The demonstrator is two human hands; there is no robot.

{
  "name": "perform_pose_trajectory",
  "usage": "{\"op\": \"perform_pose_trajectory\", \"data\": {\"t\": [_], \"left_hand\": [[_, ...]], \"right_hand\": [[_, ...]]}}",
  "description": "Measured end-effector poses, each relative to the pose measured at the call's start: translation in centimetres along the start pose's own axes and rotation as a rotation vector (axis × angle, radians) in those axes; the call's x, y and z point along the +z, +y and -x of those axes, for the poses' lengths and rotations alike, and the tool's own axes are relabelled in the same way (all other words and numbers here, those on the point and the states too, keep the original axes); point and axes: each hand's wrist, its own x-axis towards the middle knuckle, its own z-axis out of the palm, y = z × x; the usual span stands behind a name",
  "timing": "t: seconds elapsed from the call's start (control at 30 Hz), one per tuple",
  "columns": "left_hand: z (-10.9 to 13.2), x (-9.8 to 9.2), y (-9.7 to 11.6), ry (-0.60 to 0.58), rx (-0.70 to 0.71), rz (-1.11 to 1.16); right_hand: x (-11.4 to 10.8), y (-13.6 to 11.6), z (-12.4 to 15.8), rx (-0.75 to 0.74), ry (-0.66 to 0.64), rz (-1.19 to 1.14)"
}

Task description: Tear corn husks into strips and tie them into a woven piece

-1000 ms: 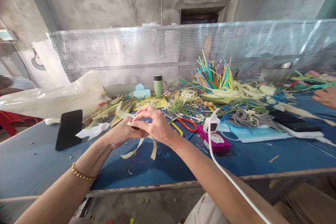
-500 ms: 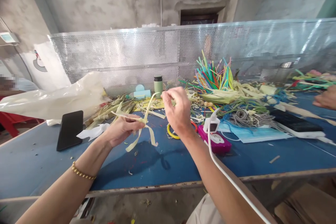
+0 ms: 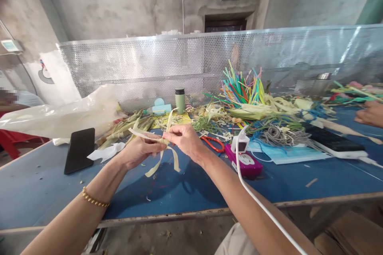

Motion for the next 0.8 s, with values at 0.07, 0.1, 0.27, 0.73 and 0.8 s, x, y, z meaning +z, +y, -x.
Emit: {"op": "perform_pose_trajectory", "data": {"t": [0.07, 0.1, 0.27, 0.73, 0.8], "left_hand": [[0.0, -0.08, -0.03, -0.016, -0.015, -0.015], [0.01, -0.11, -0.04, -0.025, -0.019, -0.02], [-0.07, -0.13, 0.0, 0.005, -0.017, -0.005], [0.12, 0.21, 0.47, -0.016, -0.057, 0.016], [0.15, 0.24, 0.64, -0.022, -0.037, 0.038]], "right_hand": [[0.16, 0.13, 0.05, -0.02, 0.021, 0.05], [0.24, 0.14, 0.09, -0.021, 0.023, 0.068], [0.31, -0.02, 0.31, 0.006, -0.037, 0.058], [0.7, -0.49, 0.41, 0.065, -0.076, -0.093], [0.62, -0.32, 0.4, 0.057, -0.063, -0.09]]}}
